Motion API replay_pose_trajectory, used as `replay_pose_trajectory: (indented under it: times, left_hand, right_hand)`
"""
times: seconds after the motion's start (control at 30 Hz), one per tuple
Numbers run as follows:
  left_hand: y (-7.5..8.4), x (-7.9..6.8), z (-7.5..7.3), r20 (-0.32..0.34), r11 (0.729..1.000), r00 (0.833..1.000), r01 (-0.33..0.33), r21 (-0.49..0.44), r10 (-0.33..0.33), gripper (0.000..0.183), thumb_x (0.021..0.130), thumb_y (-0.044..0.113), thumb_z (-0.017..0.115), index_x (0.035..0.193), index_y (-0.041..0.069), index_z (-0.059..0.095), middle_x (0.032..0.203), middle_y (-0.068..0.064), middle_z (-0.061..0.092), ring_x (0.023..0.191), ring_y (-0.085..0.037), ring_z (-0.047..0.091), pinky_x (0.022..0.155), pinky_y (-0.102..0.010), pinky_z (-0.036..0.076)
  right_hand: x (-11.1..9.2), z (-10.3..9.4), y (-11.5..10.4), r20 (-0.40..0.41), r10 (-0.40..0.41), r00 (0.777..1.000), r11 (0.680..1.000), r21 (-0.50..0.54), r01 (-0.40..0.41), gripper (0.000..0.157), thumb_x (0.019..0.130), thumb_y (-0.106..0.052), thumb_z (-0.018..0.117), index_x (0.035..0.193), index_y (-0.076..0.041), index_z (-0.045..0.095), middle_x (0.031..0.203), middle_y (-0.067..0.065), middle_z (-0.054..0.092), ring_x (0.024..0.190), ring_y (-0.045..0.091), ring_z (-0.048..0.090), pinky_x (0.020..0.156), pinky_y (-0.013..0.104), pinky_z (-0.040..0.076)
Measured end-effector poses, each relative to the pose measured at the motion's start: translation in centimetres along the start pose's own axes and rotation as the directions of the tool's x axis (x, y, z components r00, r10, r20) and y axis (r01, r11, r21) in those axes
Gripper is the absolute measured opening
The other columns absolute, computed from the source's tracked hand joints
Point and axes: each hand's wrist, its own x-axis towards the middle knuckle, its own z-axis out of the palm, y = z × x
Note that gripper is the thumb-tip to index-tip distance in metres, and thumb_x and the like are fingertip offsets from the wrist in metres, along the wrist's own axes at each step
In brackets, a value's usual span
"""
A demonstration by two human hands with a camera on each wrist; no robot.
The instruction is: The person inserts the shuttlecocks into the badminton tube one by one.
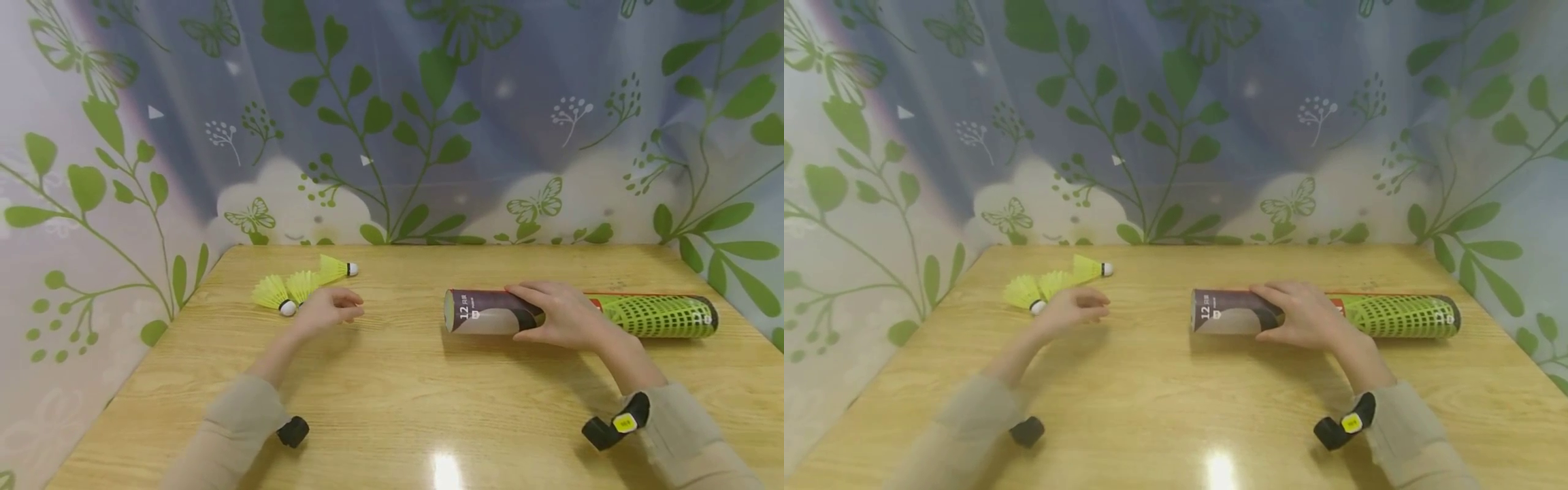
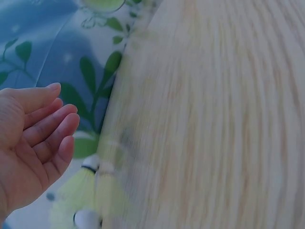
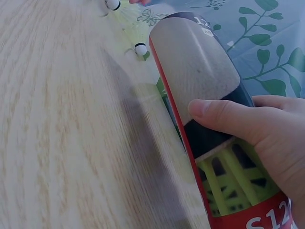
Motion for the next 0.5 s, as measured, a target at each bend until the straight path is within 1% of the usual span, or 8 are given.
replay_pose_trajectory:
  times: [0.07,0.17,0.3,0.4,0.5]
  left_hand:
    - [-0.8,-0.4,-1.0,-0.014,1.000,1.000,0.027,0.014,-0.027,0.034,0.089,0.021,0.064,0.115,0.000,0.064,0.096,-0.009,0.069,0.082,-0.021,0.065,0.072,-0.034,0.051]
    - [-1.9,-0.8,-2.5,-0.057,0.998,0.997,0.049,0.030,-0.047,0.035,0.088,0.021,0.064,0.116,0.000,0.063,0.099,-0.012,0.068,0.084,-0.023,0.065,0.073,-0.036,0.051]
    - [-3.3,-1.2,-4.2,-0.116,0.997,0.992,0.058,0.042,-0.053,0.036,0.088,0.019,0.064,0.117,-0.003,0.062,0.101,-0.016,0.068,0.087,-0.027,0.065,0.074,-0.037,0.051]
    - [-4.2,-1.7,-5.6,-0.129,0.995,0.988,0.087,0.054,-0.079,0.040,0.090,0.021,0.063,0.120,-0.004,0.059,0.105,-0.019,0.066,0.092,-0.030,0.062,0.075,-0.040,0.051]
    - [-5.1,-2.4,-6.9,-0.122,0.991,0.986,0.121,0.063,-0.113,0.043,0.091,0.023,0.061,0.125,-0.004,0.055,0.113,-0.022,0.062,0.098,-0.033,0.059,0.079,-0.043,0.049]
  right_hand:
    - [-0.1,0.1,0.0,0.005,0.001,1.000,1.000,-0.002,-0.001,0.076,0.065,-0.038,0.084,0.129,-0.006,0.055,0.119,0.017,0.060,0.105,0.038,0.058,0.084,0.053,0.046]
    - [-0.1,0.1,0.0,0.011,0.009,1.000,1.000,-0.003,-0.009,0.076,0.065,-0.037,0.084,0.129,-0.006,0.056,0.119,0.018,0.060,0.104,0.038,0.058,0.084,0.053,0.046]
    - [-0.2,0.2,0.0,0.014,0.013,1.000,1.000,-0.005,-0.013,0.076,0.065,-0.037,0.084,0.128,-0.005,0.056,0.119,0.018,0.060,0.104,0.039,0.058,0.083,0.053,0.046]
    - [-0.1,0.3,0.1,0.011,0.006,1.000,1.000,-0.006,-0.006,0.076,0.065,-0.037,0.084,0.127,-0.005,0.056,0.118,0.018,0.060,0.103,0.039,0.058,0.082,0.053,0.047]
    - [-0.1,0.3,0.0,0.010,0.001,1.000,1.000,-0.002,0.000,0.076,0.064,-0.037,0.084,0.127,-0.005,0.056,0.118,0.018,0.061,0.103,0.038,0.058,0.081,0.053,0.047]
